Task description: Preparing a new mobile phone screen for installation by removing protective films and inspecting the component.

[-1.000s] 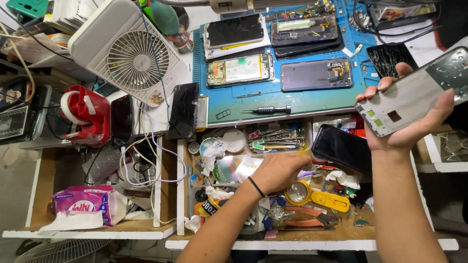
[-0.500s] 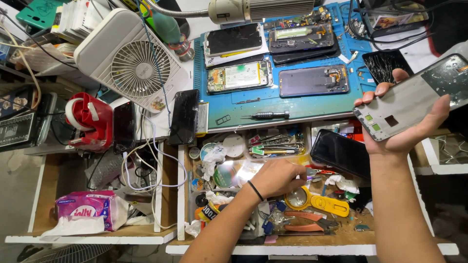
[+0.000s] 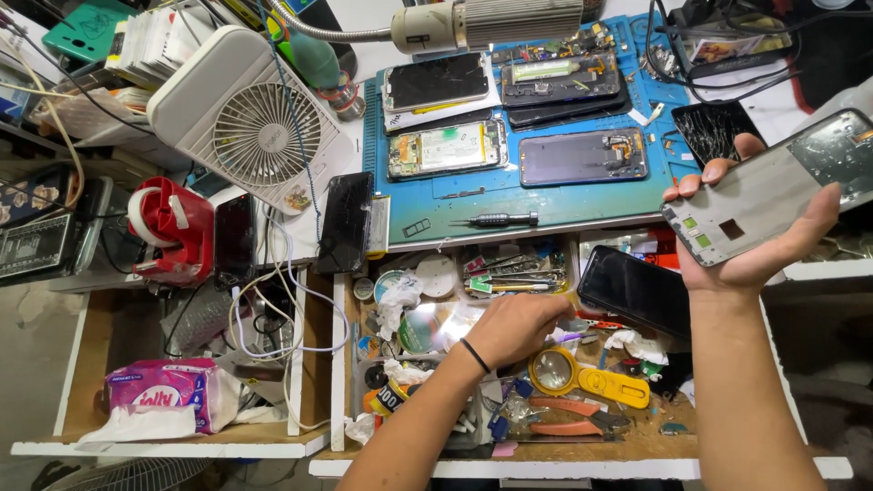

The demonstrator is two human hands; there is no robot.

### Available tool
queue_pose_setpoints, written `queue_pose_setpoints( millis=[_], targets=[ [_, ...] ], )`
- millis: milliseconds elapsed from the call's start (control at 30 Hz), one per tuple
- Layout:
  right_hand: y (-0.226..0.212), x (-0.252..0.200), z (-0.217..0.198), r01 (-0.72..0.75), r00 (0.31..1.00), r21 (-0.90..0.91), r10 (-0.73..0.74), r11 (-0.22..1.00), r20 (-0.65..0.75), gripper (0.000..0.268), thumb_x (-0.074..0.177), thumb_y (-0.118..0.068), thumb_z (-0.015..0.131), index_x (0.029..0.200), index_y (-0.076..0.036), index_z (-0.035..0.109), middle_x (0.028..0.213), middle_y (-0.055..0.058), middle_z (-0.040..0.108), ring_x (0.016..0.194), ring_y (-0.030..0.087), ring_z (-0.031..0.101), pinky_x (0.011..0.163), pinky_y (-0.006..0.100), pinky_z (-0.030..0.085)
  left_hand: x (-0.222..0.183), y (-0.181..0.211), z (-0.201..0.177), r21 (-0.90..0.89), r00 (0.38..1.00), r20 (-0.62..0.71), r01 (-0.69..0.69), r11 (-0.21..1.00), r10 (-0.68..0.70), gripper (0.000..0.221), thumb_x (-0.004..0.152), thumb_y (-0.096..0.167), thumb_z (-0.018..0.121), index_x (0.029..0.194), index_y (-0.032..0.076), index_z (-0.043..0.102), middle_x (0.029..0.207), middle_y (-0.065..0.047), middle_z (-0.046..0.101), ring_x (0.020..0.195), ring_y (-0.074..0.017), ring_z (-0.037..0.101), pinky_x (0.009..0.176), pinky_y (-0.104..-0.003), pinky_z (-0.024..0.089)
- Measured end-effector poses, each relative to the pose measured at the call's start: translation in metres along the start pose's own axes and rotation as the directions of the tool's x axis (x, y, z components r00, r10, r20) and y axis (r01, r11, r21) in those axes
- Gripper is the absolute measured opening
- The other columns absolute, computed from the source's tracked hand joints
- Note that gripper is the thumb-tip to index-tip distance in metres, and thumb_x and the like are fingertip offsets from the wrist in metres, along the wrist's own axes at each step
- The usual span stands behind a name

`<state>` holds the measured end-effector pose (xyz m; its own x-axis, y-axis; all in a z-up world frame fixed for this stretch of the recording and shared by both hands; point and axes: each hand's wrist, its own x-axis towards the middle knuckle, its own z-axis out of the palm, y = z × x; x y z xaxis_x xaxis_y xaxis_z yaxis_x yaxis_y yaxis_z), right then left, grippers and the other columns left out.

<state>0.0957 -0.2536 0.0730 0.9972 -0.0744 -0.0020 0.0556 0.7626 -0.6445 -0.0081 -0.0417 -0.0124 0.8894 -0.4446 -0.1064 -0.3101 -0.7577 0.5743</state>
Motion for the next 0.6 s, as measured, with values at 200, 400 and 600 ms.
queue_pose_setpoints(
  millis=[200, 400, 600],
  targets=[
    [-0.001, 0.003, -0.005, -0.021, 1.000, 0.045, 0.022, 0.999, -0.015, 0.073, 0.064, -0.067, 0.070, 0.115, -0.014, 0.071, 0.085, 0.003, 0.063, 0.076, 0.021, 0.061, 0.076, 0.036, 0.051, 0.001, -0.004, 0.008, -0.031, 0.979, -0.188, -0.087, 0.996, 0.080, 0.011, 0.101, 0.017, 0.058, 0.109, 0.018, 0.065, 0.098, -0.004, 0.074, 0.079, -0.0305, 0.070, 0.056, -0.046, 0.051],
    [0.003, 0.004, -0.007, -0.037, 0.999, 0.036, 0.037, 0.999, -0.014, 0.076, 0.061, -0.067, 0.073, 0.116, -0.015, 0.070, 0.085, 0.002, 0.063, 0.076, 0.020, 0.062, 0.075, 0.033, 0.052, 0.006, 0.008, 0.017, 0.015, 0.958, -0.228, -0.176, 0.984, 0.175, 0.016, 0.096, 0.015, 0.061, 0.104, 0.019, 0.075, 0.093, -0.001, 0.080, 0.078, -0.0250, 0.075, 0.049, -0.040, 0.051],
    [0.000, 0.005, -0.006, -0.029, 0.998, 0.038, 0.031, 0.999, -0.060, 0.078, 0.056, -0.068, 0.074, 0.112, -0.015, 0.072, 0.083, 0.002, 0.063, 0.074, 0.020, 0.062, 0.074, 0.034, 0.052, -0.002, -0.004, -0.008, -0.037, 0.979, -0.205, -0.017, 0.999, 0.009, 0.017, 0.105, 0.021, 0.056, 0.120, 0.024, 0.065, 0.063, -0.005, 0.065, 0.049, -0.0225, 0.059, 0.049, -0.039, 0.045]
  ],
)
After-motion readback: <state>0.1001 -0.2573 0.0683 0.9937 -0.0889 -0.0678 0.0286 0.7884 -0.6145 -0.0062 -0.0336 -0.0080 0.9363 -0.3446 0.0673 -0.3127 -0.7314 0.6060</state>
